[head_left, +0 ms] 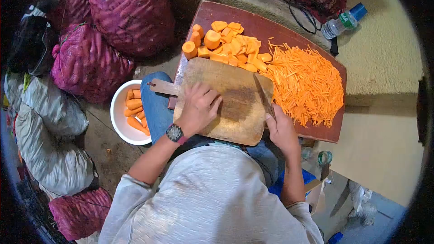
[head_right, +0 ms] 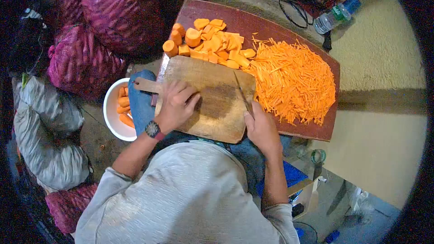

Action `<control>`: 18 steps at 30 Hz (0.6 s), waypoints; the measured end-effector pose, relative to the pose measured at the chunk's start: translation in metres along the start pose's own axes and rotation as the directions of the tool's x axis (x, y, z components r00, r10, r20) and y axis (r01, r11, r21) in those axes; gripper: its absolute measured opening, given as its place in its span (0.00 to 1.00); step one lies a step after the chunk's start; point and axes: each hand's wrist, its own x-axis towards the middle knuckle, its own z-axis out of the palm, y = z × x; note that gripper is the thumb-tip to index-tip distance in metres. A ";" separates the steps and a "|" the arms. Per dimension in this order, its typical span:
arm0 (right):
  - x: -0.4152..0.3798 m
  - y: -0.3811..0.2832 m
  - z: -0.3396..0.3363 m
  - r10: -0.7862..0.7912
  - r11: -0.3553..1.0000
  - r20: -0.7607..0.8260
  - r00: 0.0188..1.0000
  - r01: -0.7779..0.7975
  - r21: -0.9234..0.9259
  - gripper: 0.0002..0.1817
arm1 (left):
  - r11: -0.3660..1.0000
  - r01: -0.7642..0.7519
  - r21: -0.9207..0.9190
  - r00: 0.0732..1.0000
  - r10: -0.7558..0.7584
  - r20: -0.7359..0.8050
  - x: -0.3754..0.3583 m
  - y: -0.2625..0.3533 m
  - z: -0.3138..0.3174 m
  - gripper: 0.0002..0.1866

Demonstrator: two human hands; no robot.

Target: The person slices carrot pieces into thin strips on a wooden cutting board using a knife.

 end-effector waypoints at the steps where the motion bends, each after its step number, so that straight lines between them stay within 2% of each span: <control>1: 0.000 -0.006 0.000 0.022 0.998 0.049 0.999 -0.019 -0.065 0.19 | 0.998 -0.057 0.020 0.998 0.057 -0.011 0.015 -0.002 0.001 0.08; 3: -0.003 -0.013 0.003 0.052 0.991 0.085 0.995 -0.041 -0.130 0.19 | 0.992 -0.125 0.035 0.992 0.125 -0.020 0.048 -0.006 0.009 0.09; 5: -0.004 -0.017 0.009 0.111 0.980 0.110 0.988 -0.091 -0.179 0.19 | 0.979 -0.186 0.086 0.982 0.188 -0.017 0.085 -0.010 0.017 0.17; 6: -0.005 -0.017 0.010 0.099 0.977 0.112 0.989 -0.075 -0.201 0.19 | 0.977 -0.193 0.087 0.981 0.195 -0.019 0.100 -0.013 0.022 0.17; 8: -0.006 -0.016 0.016 0.081 0.975 0.096 0.992 -0.059 -0.215 0.19 | 0.948 -0.236 0.213 0.972 0.235 0.031 0.127 -0.018 0.030 0.27; 9: -0.007 -0.017 0.017 0.067 0.972 0.088 0.994 -0.045 -0.231 0.18 | 0.946 -0.243 0.214 0.970 0.243 0.030 0.137 -0.021 0.034 0.27; 11: -0.009 -0.021 0.019 0.064 0.974 0.088 0.994 -0.043 -0.223 0.18 | 0.927 -0.198 0.320 0.978 0.163 0.132 0.150 -0.026 0.044 0.32; 16: -0.008 -0.021 0.016 0.082 0.975 0.121 0.989 -0.055 -0.213 0.18 | 0.928 -0.183 0.324 0.982 0.158 0.100 0.155 -0.038 0.059 0.29; 18: -0.008 -0.019 0.016 0.083 0.979 0.134 0.988 -0.055 -0.198 0.18 | 0.941 -0.168 0.294 0.977 0.119 0.175 0.158 -0.042 0.059 0.24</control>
